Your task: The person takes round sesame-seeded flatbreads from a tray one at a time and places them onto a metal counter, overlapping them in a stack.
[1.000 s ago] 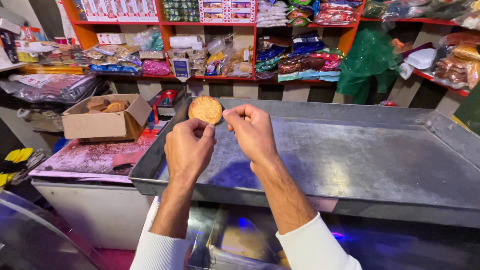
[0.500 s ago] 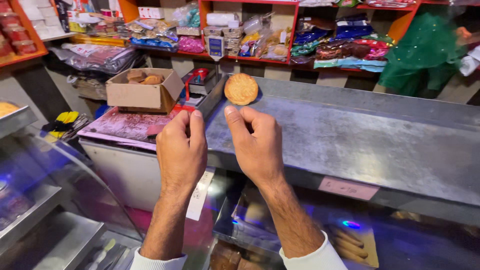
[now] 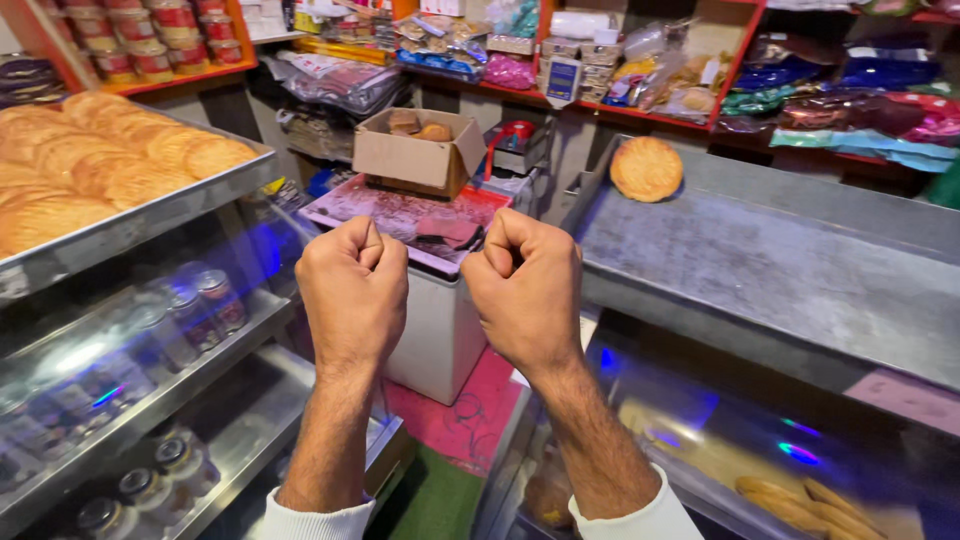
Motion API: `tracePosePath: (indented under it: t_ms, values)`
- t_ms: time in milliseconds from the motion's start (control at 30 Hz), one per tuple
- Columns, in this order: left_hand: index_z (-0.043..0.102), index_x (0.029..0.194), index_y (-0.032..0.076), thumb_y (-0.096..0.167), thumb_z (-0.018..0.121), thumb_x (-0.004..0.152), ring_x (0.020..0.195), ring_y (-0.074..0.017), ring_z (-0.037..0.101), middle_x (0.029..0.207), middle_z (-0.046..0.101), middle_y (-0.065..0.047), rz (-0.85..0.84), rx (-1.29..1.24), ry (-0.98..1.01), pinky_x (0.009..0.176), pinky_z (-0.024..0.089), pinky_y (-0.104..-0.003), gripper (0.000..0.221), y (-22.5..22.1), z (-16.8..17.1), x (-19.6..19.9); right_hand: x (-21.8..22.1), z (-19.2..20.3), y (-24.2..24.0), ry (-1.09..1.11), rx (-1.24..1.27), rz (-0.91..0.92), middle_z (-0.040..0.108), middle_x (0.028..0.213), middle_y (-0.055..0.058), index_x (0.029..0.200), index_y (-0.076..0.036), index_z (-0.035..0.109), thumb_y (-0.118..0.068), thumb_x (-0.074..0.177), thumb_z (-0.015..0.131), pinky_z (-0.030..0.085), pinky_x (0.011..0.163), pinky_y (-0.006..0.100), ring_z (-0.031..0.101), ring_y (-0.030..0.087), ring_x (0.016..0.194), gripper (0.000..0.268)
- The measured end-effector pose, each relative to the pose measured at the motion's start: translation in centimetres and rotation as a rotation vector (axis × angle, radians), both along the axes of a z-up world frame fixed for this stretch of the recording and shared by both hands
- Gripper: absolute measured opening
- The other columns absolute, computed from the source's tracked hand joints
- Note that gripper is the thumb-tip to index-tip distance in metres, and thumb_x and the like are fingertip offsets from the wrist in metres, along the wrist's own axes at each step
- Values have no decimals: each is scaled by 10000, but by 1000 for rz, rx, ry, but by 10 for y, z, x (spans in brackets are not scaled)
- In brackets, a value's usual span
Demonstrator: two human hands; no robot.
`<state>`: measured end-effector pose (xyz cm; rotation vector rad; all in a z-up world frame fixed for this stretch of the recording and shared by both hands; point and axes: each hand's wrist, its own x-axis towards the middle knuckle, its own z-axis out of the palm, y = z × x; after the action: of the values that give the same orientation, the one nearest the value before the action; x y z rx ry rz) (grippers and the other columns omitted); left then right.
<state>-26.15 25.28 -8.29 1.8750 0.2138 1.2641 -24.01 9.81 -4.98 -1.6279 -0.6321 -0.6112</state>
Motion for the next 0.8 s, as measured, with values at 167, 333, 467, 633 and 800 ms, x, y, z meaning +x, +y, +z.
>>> tracePosePath:
  t_ms: [167,333,467,633,800]
  values:
    - [281,555,117,80,614,830,501,-205,340,474,267,-111,73,-1,4,508,379,-332,433,66,-5,-40,-21,-6,71,2,14,88,299,454,-35,533,-168,324,-20,679,590,279,445,253,334,86,519,337]
    - [271,540,145,130,652,877,495,-189,325,441,285,-48,156,-41,21,498,358,-314,509,125,-5,-93,-47,-15,149,39,73,221,275,445,-52,523,-190,291,-47,715,627,245,436,252,297,79,507,413]
    - [257,517,154,248,684,960,482,-171,285,420,263,-38,211,-95,32,479,319,-312,623,163,-5,-130,-71,-21,202,31,100,352,263,455,-77,518,-199,271,-13,714,604,221,430,244,260,68,515,429]
    - [229,523,155,323,671,1016,478,-170,283,414,255,-34,307,-143,14,478,313,-307,682,199,-5,-170,-98,-22,251,17,115,476,243,455,-94,514,-202,258,13,684,575,196,428,219,243,48,506,419]
    - [263,480,151,422,551,1074,476,-150,310,402,280,-3,420,-209,30,489,342,-312,714,229,-8,-198,-109,-22,291,13,130,579,254,492,-85,535,-183,271,42,655,556,211,458,230,263,55,544,383]
